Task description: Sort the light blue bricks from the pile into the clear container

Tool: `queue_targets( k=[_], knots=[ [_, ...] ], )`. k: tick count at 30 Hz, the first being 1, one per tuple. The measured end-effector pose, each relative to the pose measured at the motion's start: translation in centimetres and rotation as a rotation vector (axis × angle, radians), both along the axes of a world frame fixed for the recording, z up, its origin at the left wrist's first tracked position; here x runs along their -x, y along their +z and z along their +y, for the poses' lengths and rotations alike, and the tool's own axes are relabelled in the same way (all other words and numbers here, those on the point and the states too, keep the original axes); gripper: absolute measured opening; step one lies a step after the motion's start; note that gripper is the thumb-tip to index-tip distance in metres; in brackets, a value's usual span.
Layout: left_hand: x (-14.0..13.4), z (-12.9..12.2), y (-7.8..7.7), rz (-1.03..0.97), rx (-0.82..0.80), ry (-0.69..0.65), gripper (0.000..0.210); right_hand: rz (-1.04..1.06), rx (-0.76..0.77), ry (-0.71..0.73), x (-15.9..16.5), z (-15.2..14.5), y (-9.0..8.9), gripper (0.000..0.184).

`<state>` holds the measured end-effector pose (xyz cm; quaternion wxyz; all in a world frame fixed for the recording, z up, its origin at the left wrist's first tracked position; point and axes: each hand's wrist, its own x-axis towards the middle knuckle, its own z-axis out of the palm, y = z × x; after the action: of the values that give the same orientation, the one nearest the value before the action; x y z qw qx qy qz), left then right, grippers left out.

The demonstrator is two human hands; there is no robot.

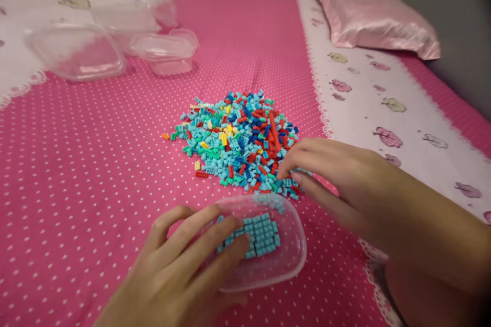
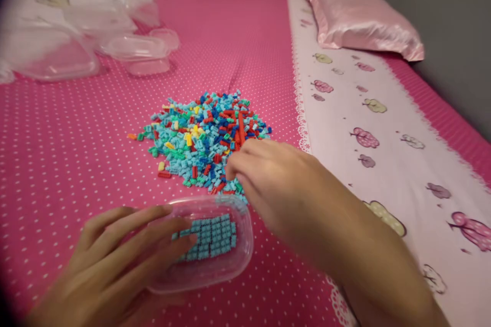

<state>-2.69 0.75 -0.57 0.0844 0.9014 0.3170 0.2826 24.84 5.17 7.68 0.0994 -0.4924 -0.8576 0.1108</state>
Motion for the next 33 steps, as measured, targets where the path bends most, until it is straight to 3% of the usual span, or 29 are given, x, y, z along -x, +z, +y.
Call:
queue_targets(
  k=[4,7,12,18,21,25,33],
  knots=[
    [0.6,0.1,-1.6,-0.043,-0.093,0.025,0.029,-0.033,0.122,-0.131,-0.4,1.7,-0.2,0.02],
    [1.1,0.2,-2.2,-0.055,-0.136,0.009,0.02,-0.084,0.232,-0.068,0.5,1.8,-1.1,0.017],
    [2.1,-0.2,-1.5,0.013,-0.167,0.046,0.009,-0.039,0.289,0.031,2.7,1.7,-2.9,0.015],
    [2.0,-0.6,-1.1,-0.054,-0.098,0.084,0.01,-0.059,0.277,0.062,3.3,1.6,-3.5,0.009],
    [2.2,-0.6,-1.2,-0.064,-0.114,0.067,0.028,-0.05,0.258,0.155,3.6,1.8,-3.8,0.006],
    [2.7,-0.6,-1.1,-0.138,-0.128,0.094,0.052,-0.065,0.269,0.264,3.7,2.2,-4.4,0.019],
    [2.8,-0.8,-1.4,-0.138,0.015,0.142,0.075,-0.056,0.237,0.239,3.1,1.9,-4.4,0.021]
  ],
)
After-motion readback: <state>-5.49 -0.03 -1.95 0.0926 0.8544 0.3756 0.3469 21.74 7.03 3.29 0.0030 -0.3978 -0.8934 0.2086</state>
